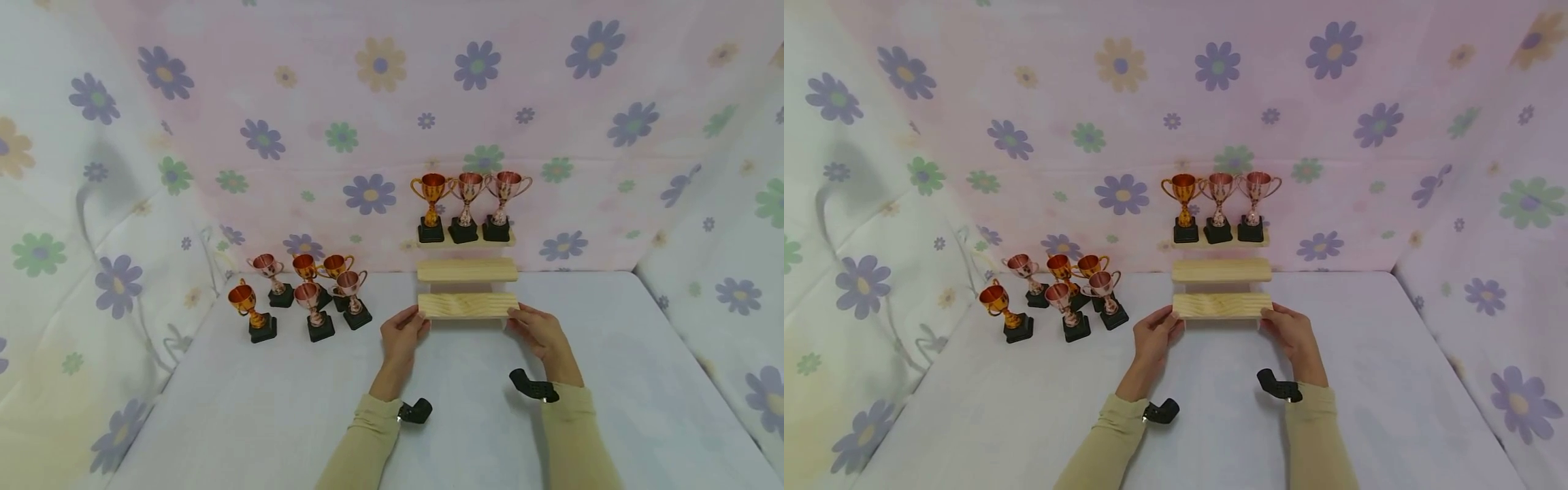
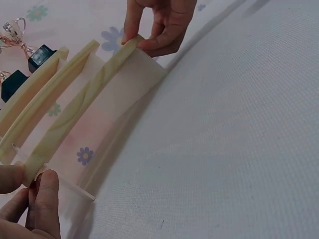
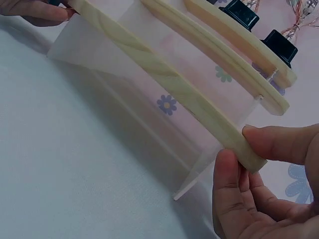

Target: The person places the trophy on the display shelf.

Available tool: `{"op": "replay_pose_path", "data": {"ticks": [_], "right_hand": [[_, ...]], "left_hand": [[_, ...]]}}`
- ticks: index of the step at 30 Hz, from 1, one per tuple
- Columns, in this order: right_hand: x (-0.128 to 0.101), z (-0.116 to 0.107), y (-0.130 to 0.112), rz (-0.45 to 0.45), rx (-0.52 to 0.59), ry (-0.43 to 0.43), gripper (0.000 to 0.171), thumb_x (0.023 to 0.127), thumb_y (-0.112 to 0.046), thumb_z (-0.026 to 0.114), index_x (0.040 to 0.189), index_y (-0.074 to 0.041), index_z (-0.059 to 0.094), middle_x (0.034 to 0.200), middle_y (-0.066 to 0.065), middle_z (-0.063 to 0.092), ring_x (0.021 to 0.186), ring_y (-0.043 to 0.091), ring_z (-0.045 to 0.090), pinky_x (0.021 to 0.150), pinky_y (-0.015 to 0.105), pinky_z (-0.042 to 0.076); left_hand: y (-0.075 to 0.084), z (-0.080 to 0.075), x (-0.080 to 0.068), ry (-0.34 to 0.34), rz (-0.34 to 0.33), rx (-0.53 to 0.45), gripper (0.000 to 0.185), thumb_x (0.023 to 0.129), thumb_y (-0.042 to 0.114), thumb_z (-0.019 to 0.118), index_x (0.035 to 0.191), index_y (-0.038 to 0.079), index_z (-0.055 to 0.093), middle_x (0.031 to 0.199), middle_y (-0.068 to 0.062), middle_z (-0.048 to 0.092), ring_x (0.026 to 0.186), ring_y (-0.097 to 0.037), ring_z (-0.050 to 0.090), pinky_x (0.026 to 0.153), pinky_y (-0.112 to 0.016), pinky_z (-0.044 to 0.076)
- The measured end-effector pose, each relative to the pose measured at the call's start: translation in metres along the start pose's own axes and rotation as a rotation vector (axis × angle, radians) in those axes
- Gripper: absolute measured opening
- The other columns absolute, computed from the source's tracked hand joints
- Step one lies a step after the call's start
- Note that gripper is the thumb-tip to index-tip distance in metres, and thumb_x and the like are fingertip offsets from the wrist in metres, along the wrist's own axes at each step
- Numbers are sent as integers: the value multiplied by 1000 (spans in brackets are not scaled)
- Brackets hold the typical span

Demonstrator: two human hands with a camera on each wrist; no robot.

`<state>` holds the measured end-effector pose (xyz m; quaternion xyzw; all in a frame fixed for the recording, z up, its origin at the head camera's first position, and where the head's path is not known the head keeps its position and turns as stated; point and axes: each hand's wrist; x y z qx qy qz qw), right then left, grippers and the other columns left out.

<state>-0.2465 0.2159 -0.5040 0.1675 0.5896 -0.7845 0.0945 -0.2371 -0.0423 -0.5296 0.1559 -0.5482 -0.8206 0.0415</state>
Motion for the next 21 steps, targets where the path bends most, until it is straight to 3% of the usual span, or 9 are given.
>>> {"op": "replay_pose_path", "data": {"ticks": [5, 14, 18, 21], "right_hand": [[-1, 0, -3, 30, 71, -30, 59, 97, 3, 62, 148, 13, 33, 87, -9, 65, 81, 3, 65, 82, 16, 58], [-2, -1, -2, 21, 47, -43, 67, 100, 3, 57, 154, 15, 20, 88, -10, 63, 81, 0, 64, 82, 15, 57], [-1, -1, -3, 22, 36, -40, 67, 99, 3, 58, 154, 15, 21, 88, -8, 63, 81, 1, 64, 81, 15, 58], [-1, -1, -4, 23, 21, -29, 67, 99, 3, 60, 153, 15, 23, 91, -6, 63, 81, 2, 64, 79, 15, 58]], "left_hand": [[2, -3, 0, -5, -16, -6, 33, 93, -7, 67, 126, -12, 63, 110, -19, 65, 86, -15, 69, 89, -35, 61], [7, -3, -4, -3, 6, 66, 29, 92, -3, 71, 120, -10, 67, 102, -15, 68, 85, -15, 69, 81, -31, 63], [14, -10, -6, -88, 40, 242, 29, 96, 2, 68, 123, -8, 66, 98, -16, 70, 81, -14, 67, 75, -29, 64], [23, -21, -10, -217, 63, 432, 35, 99, 7, 65, 130, -8, 62, 100, -21, 71, 80, -18, 69, 74, -32, 64]]}}
Point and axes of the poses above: each hand's wrist, its own x-axis towards the middle knuckle, its own z-axis out of the palm, y = z × x
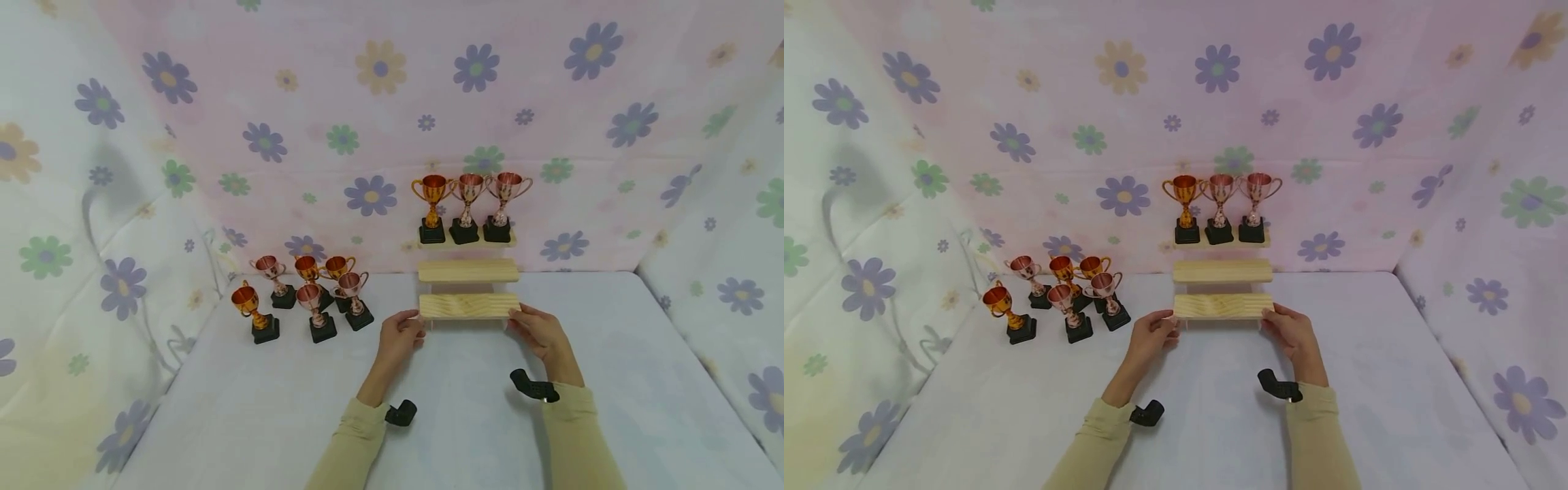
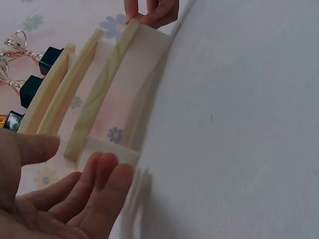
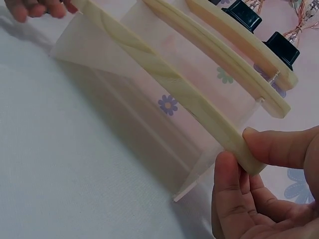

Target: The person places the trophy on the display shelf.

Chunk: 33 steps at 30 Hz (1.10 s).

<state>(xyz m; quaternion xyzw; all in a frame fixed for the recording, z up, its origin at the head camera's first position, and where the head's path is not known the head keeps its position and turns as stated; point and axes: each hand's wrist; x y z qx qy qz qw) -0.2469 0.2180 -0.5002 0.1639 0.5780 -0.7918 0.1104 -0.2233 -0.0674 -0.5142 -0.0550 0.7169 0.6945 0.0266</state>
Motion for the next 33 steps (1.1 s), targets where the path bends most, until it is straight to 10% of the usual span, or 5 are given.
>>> {"op": "replay_pose_path", "data": {"ticks": [4, 8, 16, 24, 33], "right_hand": [[-1, 1, -1, -3, -29, 16, 68, 98, 1, 62, 153, 15, 25, 93, -5, 62, 81, 2, 64, 78, 15, 58], [-1, -1, -3, -4, -64, 20, 70, 97, -1, 64, 153, 16, 24, 92, -5, 60, 80, 3, 63, 77, 15, 58], [0, 0, -4, 3, -76, 17, 70, 97, 0, 64, 153, 15, 24, 93, -6, 59, 81, 3, 63, 77, 15, 58], [-1, 1, -3, 1, -54, 31, 70, 97, 1, 64, 154, 13, 25, 93, -5, 61, 81, 3, 63, 77, 15, 58], [-3, 1, -4, 28, -39, 49, 71, 97, -2, 65, 155, 9, 27, 91, -7, 62, 78, 1, 66, 79, 15, 59]], "left_hand": [[2, -21, -12, -164, 35, 203, 43, 99, 13, 64, 137, -7, 56, 106, -22, 73, 88, -24, 72, 79, -34, 62], [3, -40, -26, -186, 73, 274, 44, 100, 14, 64, 138, -6, 55, 109, -19, 72, 92, -25, 73, 80, -31, 61], [8, -94, -52, -107, 98, 285, 34, 100, 5, 61, 132, -6, 60, 105, -20, 73, 95, -31, 71, 78, -24, 61], [12, -146, -86, -8, -47, 337, 29, 100, 7, 61, 127, -2, 65, 100, -15, 74, 90, -24, 70, 78, -23, 62], [7, -206, -115, 232, -52, 619, 27, 98, 8, 61, 121, -5, 68, 103, -16, 73, 83, -12, 67, 66, -17, 56]]}}
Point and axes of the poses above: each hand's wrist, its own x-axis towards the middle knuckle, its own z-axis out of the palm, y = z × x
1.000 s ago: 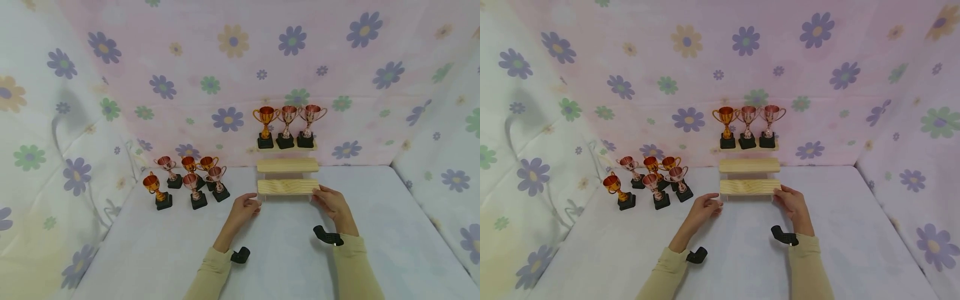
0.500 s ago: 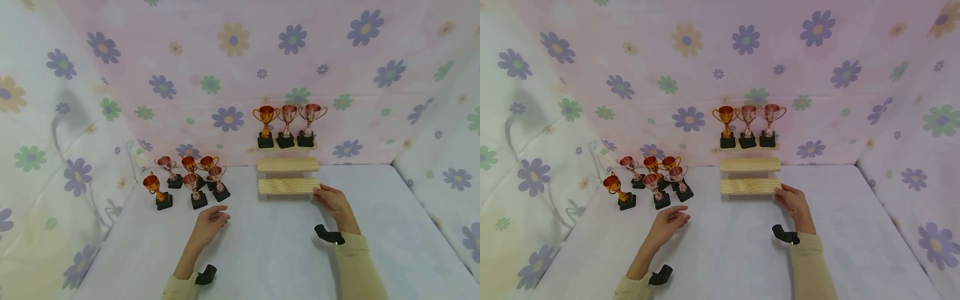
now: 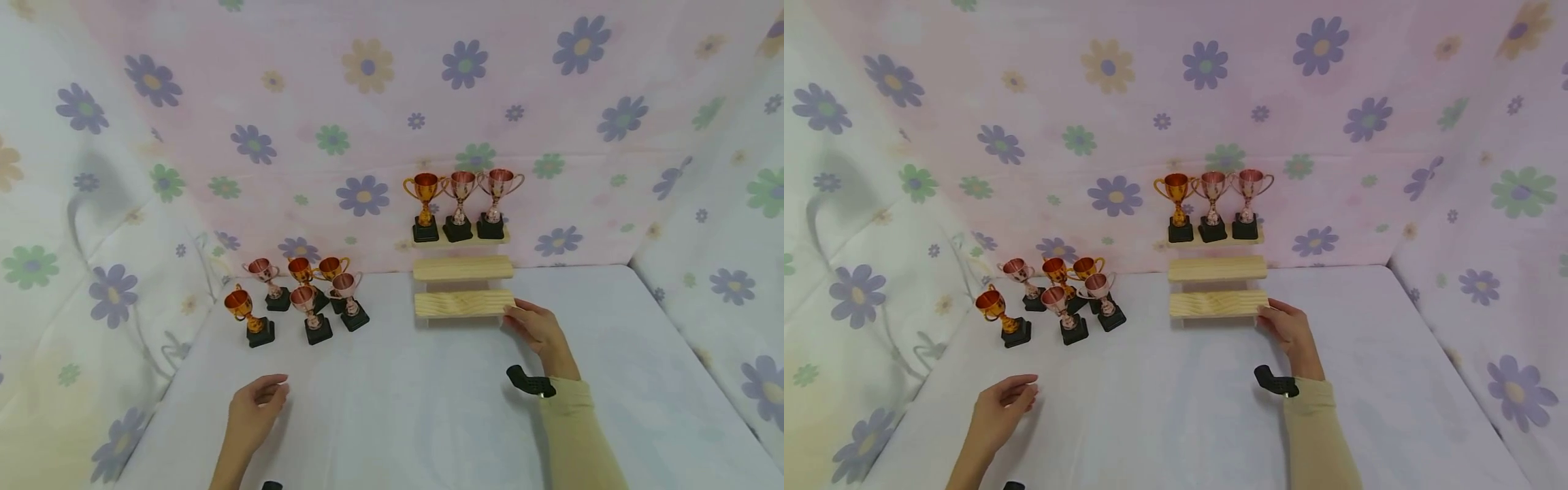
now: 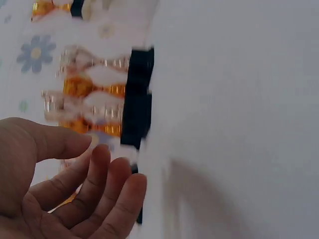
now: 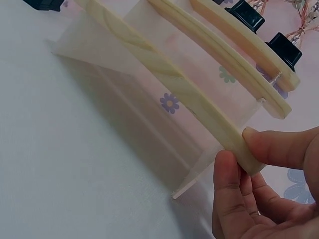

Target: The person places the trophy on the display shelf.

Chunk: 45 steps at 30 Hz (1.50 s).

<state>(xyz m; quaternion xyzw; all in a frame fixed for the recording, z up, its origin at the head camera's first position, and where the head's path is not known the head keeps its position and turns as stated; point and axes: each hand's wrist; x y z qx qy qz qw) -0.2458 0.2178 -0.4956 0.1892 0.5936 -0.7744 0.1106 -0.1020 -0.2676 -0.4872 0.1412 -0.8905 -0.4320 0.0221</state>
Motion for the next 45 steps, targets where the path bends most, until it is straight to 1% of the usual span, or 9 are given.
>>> {"op": "replay_pose_path", "data": {"ticks": [5, 8, 11, 12, 15, 20, 29, 35, 45], "right_hand": [[0, 0, -2, -10, -9, -18, 73, 96, -2, 68, 155, 10, 27, 93, -5, 63, 79, 1, 66, 78, 15, 59], [0, 0, -3, -14, 0, -31, 72, 96, 0, 66, 155, 11, 26, 91, -5, 63, 79, 2, 66, 78, 15, 59], [1, 0, -3, -12, 1, -27, 69, 96, 2, 63, 154, 12, 27, 90, -6, 62, 79, 3, 66, 77, 16, 59], [1, -1, -2, -13, 0, -27, 70, 96, 2, 64, 154, 12, 27, 91, -6, 62, 79, 3, 66, 78, 16, 59], [3, -2, -1, -10, -11, -17, 71, 95, 1, 65, 154, 11, 28, 94, -5, 61, 80, 3, 66, 78, 16, 59], [2, -2, -1, -10, -15, -18, 75, 94, -1, 69, 155, 11, 27, 95, -5, 62, 81, 3, 66, 79, 16, 59], [1, -1, 0, -15, -19, -14, 75, 94, -3, 71, 154, 10, 29, 95, -4, 62, 80, 3, 66, 79, 16, 59], [0, -1, 1, -21, -28, -5, 73, 95, -4, 69, 154, 10, 29, 97, -3, 62, 80, 2, 65, 79, 15, 59], [2, 0, 1, -13, -48, 11, 68, 98, -6, 66, 154, 9, 31, 97, -2, 61, 79, 2, 65, 78, 15, 59]], "left_hand": [[-19, -20, 5, 229, -19, 39, 35, 95, 9, 67, 126, -7, 64, 112, -24, 70, 93, -25, 70, 65, -6, 49], [-21, -28, 10, 353, -48, -8, 54, 91, 4, 70, 138, -12, 50, 130, -32, 58, 115, -43, 60, 88, -21, 57], [-17, -35, 15, 418, -72, -79, 79, 87, 2, 73, 150, -12, 28, 148, -36, 37, 136, -51, 39, 114, -52, 42], [-14, -36, 17, 426, -76, -103, 86, 87, 2, 74, 153, -11, 21, 152, -37, 29, 141, -52, 32, 117, -60, 33], [-3, -38, 23, 433, -74, -179, 103, 86, 7, 78, 159, -2, 6, 163, -31, 13, 151, -48, 15, 125, -58, 18], [7, -35, 36, 419, -15, -249, 114, 84, 16, 83, 162, 8, 0, 169, -19, 4, 156, -39, 5, 127, -56, 9], [13, -20, 51, 429, 62, -351, 107, 84, 20, 85, 162, 9, 13, 169, -9, 13, 157, -26, 9, 129, -44, 11], [16, -12, 55, 434, 63, -421, 100, 86, 21, 83, 162, 11, 17, 168, -8, 18, 156, -28, 15, 128, -43, 17], [7, -6, 73, 421, 102, -426, 97, 88, 16, 81, 162, 12, 17, 167, -10, 20, 155, -32, 21, 127, -47, 20]]}}
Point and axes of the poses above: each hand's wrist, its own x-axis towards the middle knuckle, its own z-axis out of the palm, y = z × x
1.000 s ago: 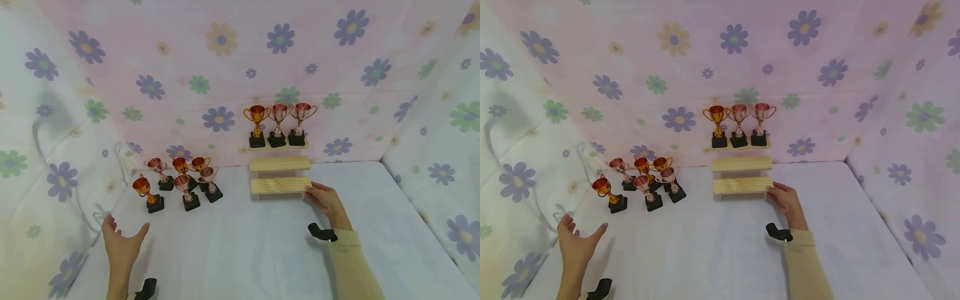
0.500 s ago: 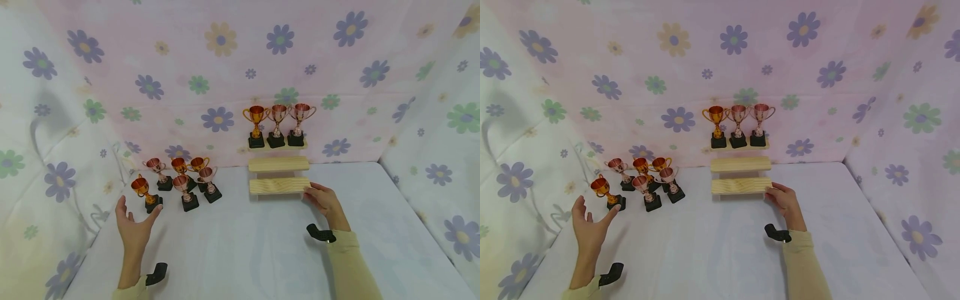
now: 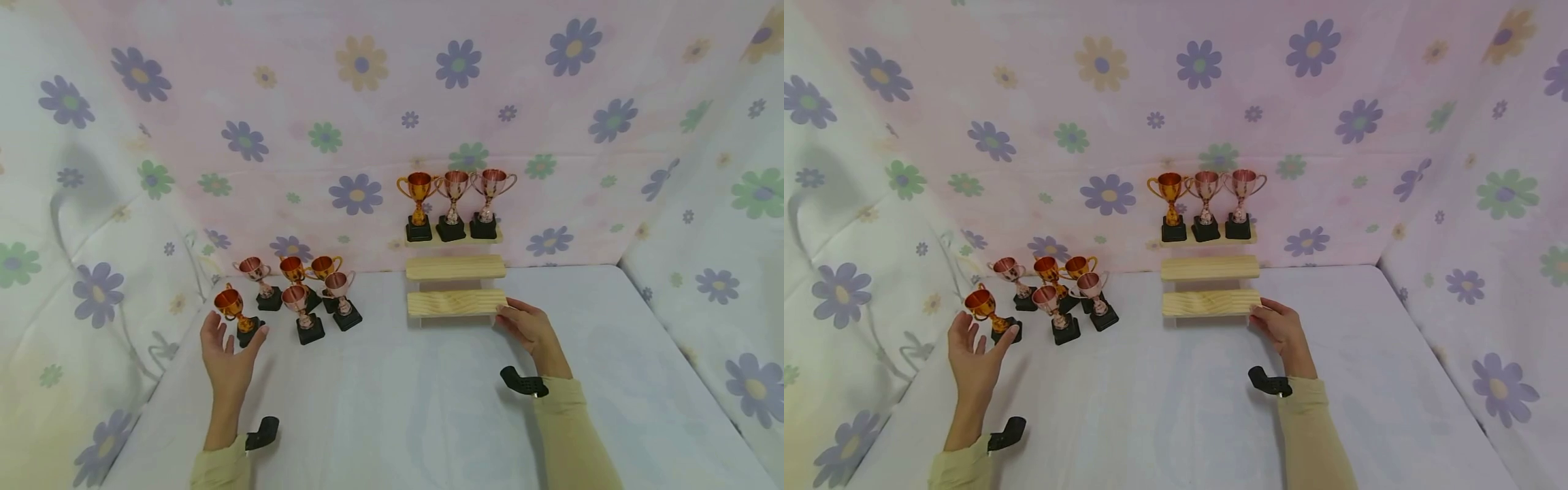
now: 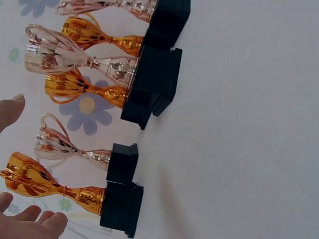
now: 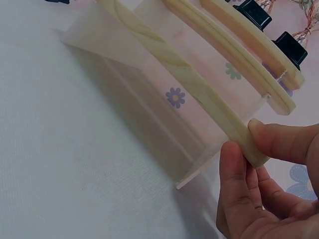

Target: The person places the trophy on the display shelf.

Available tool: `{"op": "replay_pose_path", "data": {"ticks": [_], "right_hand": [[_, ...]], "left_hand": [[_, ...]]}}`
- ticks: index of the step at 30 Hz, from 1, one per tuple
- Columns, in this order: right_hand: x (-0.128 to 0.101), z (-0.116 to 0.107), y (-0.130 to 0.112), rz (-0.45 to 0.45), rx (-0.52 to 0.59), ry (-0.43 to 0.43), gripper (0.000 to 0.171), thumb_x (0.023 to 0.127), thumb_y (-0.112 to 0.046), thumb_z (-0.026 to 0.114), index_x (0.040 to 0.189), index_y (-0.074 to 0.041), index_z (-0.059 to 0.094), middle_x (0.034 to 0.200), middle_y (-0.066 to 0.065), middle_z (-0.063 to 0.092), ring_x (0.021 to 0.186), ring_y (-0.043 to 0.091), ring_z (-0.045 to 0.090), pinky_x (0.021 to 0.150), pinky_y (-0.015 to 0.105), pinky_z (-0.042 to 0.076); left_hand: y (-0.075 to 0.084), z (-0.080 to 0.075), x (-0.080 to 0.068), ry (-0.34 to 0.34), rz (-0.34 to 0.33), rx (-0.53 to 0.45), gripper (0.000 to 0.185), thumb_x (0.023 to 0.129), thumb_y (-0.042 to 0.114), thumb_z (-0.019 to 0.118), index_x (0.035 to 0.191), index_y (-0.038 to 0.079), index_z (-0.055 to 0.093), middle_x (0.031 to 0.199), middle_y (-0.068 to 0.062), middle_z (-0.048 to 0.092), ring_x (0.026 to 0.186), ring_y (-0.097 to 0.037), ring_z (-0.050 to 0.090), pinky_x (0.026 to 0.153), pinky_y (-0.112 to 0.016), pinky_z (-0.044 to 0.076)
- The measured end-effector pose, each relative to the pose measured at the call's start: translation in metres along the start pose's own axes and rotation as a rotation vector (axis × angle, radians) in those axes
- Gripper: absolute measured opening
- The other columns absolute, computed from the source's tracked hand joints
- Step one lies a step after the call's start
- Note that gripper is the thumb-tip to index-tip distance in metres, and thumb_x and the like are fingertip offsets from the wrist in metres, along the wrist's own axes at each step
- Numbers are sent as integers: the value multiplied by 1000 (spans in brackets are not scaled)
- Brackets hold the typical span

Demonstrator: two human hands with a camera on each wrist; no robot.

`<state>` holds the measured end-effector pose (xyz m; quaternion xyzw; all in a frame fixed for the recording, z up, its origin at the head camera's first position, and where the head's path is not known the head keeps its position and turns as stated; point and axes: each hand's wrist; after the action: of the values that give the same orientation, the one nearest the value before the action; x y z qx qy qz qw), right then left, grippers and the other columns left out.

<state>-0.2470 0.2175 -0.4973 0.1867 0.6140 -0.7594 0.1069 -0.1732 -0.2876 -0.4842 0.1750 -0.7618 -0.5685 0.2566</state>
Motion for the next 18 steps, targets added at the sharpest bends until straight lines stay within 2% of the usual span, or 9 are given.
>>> {"op": "replay_pose_path", "data": {"ticks": [7, 14, 18], "right_hand": [[3, -2, 1, -14, 5, -10, 68, 98, -4, 64, 154, 10, 30, 101, -1, 61, 82, 2, 65, 80, 15, 58], [2, -2, 2, -27, 10, -17, 70, 96, -4, 68, 154, 11, 30, 100, -3, 62, 83, 2, 66, 80, 15, 58], [0, -3, 2, -22, 24, -26, 71, 97, -2, 67, 154, 11, 28, 101, -3, 64, 83, 2, 66, 81, 15, 58]], "left_hand": [[-3, 2, 13, -2, 69, -16, 92, 89, 10, 79, 161, 12, 21, 165, -11, 26, 153, -31, 25, 126, -50, 23], [-2, 8, 25, 86, 68, -106, 84, 90, 9, 77, 158, 10, 26, 159, -14, 34, 149, -31, 34, 125, -43, 28], [0, 14, 31, 136, 71, -132, 82, 88, 9, 79, 155, 11, 32, 154, -15, 39, 144, -33, 41, 122, -40, 35]]}}
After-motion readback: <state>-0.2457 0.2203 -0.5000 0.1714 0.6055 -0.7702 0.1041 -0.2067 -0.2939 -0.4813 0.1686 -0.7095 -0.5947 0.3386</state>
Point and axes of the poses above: each hand's wrist, its own x-axis towards the middle knuckle, its own z-axis out of the palm, y = z × x
